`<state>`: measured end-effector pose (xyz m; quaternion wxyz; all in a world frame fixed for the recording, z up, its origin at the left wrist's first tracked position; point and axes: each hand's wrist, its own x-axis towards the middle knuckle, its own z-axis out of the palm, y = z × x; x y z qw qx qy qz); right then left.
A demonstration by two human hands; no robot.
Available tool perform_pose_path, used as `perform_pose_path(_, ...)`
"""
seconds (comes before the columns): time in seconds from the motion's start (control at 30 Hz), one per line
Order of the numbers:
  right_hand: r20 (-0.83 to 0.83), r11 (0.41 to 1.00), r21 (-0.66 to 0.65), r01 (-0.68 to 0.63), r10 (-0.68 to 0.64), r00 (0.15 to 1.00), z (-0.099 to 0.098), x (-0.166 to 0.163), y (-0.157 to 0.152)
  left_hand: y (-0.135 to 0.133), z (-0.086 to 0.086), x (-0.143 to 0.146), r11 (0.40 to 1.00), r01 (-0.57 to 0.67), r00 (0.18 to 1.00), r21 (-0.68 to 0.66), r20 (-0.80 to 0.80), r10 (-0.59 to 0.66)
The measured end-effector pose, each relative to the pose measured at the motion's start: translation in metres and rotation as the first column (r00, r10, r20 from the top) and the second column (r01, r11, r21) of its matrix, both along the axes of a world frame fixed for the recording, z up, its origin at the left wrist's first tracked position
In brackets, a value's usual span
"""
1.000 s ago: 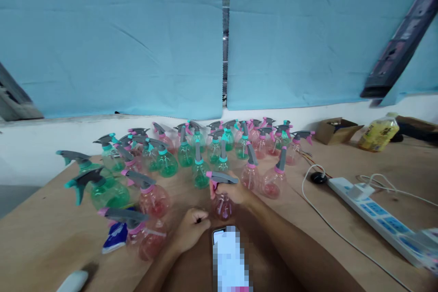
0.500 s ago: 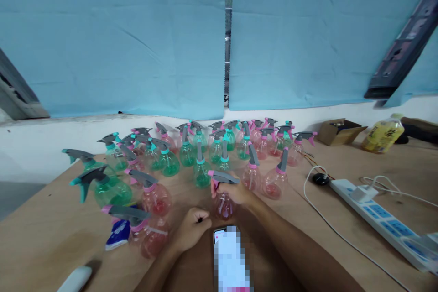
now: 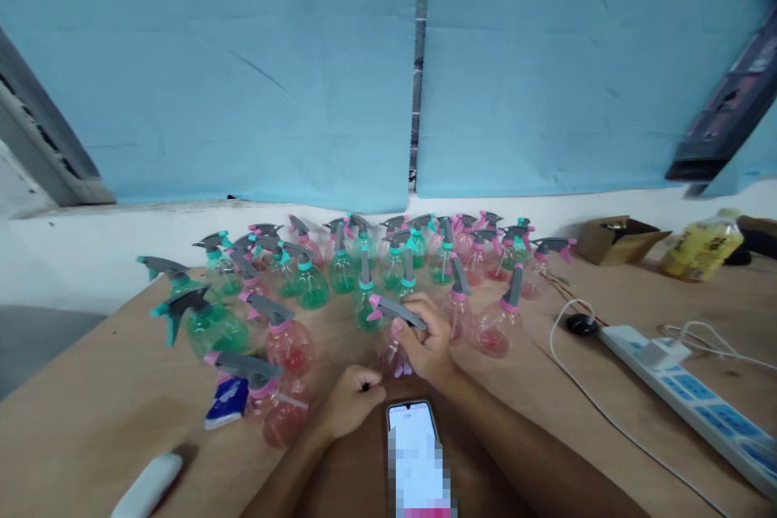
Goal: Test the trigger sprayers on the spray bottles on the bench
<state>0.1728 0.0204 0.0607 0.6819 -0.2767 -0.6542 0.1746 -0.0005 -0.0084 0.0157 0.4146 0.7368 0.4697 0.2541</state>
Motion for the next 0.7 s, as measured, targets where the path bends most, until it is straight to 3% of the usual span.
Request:
perform_pose_path(0.07,-0.025,0.991,0.088,0.100,-0.098,0.995,0.025,-0.002,-0.004,0.000,-0.001,0.000,1.000,0.000,1.000,0.003,0.002,0.000)
perform_pose_path(0.2,-0.102,0.983,0.103,0.150,-0.140,0.985,0.078,-0.019,-0.002,0.002,-0.008,-0.001,0.999,0.005,1.000,0.040,0.018,-0.005)
perform_pose_path(0.33,0.015,0.984,0.114,0.136,-0.139,0.990,0.109,-0.051,0.023,0.005,-0.012,-0.001,0.998,0.023,0.999,0.064,0.034,-0.025)
perform_pose_path(0.47,0.306,0.991,0.012,0.135,-0.132,0.943,0.108,-0.084,0.053,0.004,-0.009,0.000,0.998,0.024,0.999,0.051,0.030,-0.025)
perform_pose_path(0.6,0.576,0.968,-0.141,0.206,-0.089,0.812,0.088,-0.109,0.069,0.002,-0.006,0.001,1.000,0.010,1.000,0.021,0.016,-0.011)
perform_pose_path(0.7,0.680,0.950,-0.230,0.211,0.002,0.733,0.074,-0.121,0.073,0.002,-0.006,0.001,1.000,0.015,0.999,-0.025,0.034,-0.014)
